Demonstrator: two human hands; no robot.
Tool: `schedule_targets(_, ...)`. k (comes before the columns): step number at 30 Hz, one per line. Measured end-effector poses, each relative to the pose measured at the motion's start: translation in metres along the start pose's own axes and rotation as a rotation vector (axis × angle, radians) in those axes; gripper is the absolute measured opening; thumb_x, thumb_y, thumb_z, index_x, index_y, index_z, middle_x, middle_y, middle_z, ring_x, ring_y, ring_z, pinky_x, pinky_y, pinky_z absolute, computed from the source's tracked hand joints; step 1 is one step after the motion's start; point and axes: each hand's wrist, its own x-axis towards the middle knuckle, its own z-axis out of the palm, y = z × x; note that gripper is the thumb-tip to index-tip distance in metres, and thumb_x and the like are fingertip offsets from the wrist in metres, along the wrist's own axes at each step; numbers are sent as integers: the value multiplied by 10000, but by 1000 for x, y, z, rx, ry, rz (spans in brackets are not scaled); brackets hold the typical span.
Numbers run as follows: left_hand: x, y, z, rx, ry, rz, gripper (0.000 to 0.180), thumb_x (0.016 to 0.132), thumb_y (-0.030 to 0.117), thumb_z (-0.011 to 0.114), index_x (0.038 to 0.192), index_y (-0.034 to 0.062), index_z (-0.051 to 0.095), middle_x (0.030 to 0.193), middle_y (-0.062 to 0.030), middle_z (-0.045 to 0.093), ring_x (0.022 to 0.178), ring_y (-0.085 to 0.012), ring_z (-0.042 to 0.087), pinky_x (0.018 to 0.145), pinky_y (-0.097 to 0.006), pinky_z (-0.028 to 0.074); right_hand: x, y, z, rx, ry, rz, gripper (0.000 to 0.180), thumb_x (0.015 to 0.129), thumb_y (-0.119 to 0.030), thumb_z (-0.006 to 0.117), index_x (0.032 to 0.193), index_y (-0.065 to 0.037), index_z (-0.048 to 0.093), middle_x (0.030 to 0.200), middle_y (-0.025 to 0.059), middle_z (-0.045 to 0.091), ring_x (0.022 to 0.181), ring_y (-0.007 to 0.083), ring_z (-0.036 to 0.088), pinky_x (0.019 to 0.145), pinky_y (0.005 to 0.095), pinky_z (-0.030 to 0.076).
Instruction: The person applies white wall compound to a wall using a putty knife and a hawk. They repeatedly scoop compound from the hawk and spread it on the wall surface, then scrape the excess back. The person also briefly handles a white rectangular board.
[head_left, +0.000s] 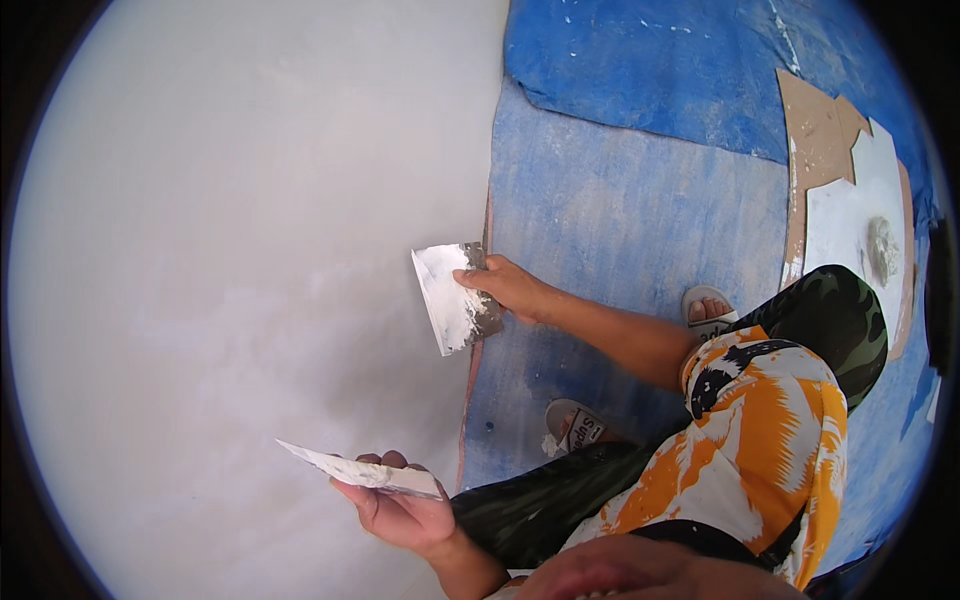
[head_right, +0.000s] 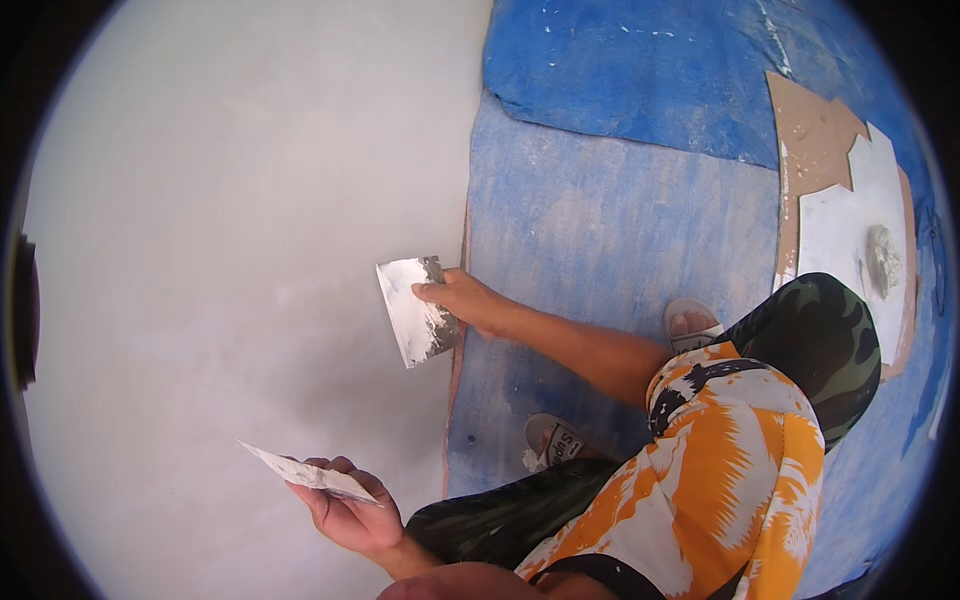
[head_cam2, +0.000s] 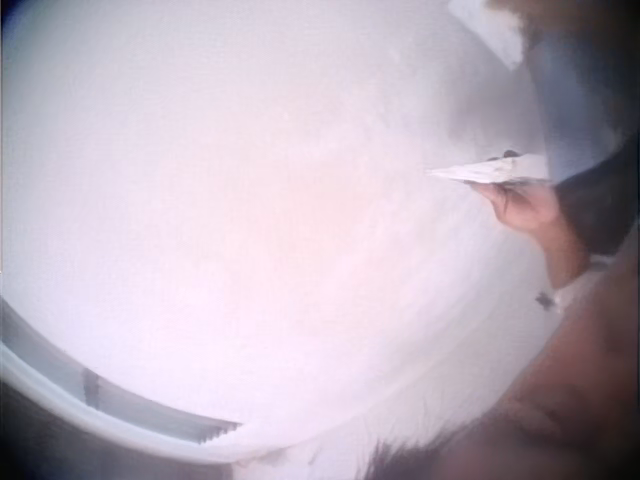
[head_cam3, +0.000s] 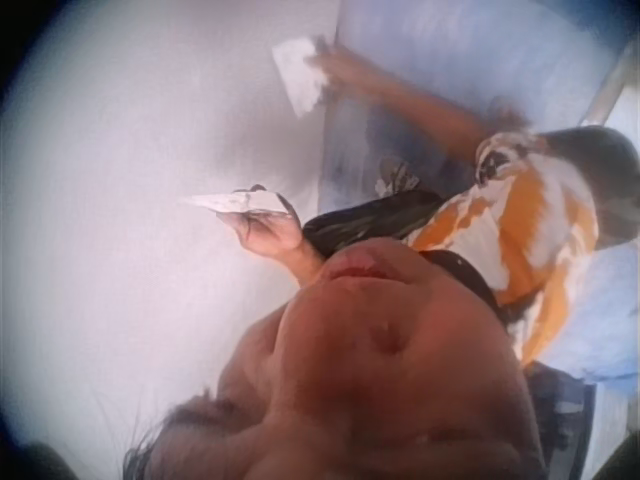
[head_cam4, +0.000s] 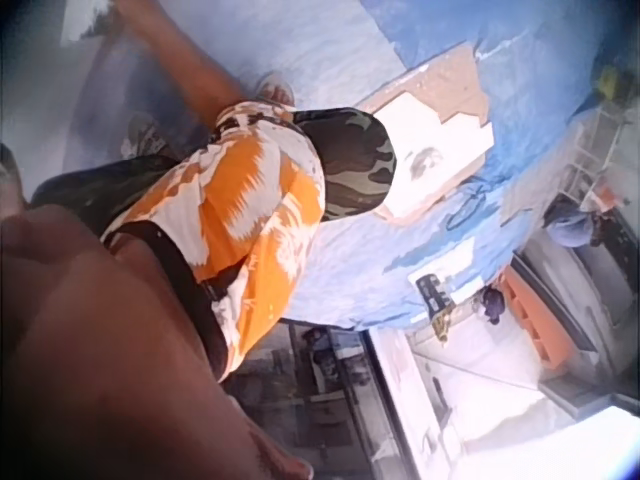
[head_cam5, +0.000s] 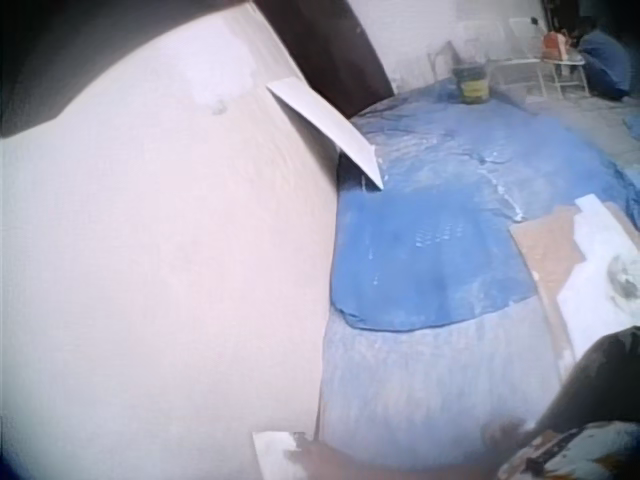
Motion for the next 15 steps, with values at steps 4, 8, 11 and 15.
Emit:
schedule_targets(4,36,-28,-3,-162,-384,-352,420,1056,343,396,1357,67,498,1268,-98,603,1101,-253,578,995,-443,473,10,-55,-10,35,-10,-207,342,980,-270,570,1158,23,580,997,133,675,848,162,683,668,321,576)
schedule_targets(8,55,-58,-22,0,31,-302,489,1043,352,422,1445,74,400,1460,-99,467,1309,-293,470,1104,-503,373,36,-74,-48,-36,371,-256,327,970,-201,552,1154,68,570,1038,184,670,888,204,695,751,337,578)
schedule_targets(11,84,-72,-46,-84,196,-492,512,1034,341,444,1471,85,371,1494,-96,435,1339,-281,450,1118,-512,357,69,-89,-84,-193,570,-277,348,975,-193,535,1150,106,568,950,178,694,793,249,713,672,341,572)
schedule_targets(15,105,-100,-71,65,461,-622,496,1024,313,471,1454,77,397,1454,-93,480,1317,-276,474,1104,-486,384,75,-141,-131,-774,616,-113,367,974,-249,545,1150,65,617,973,202,691,837,290,701,744,390,555)
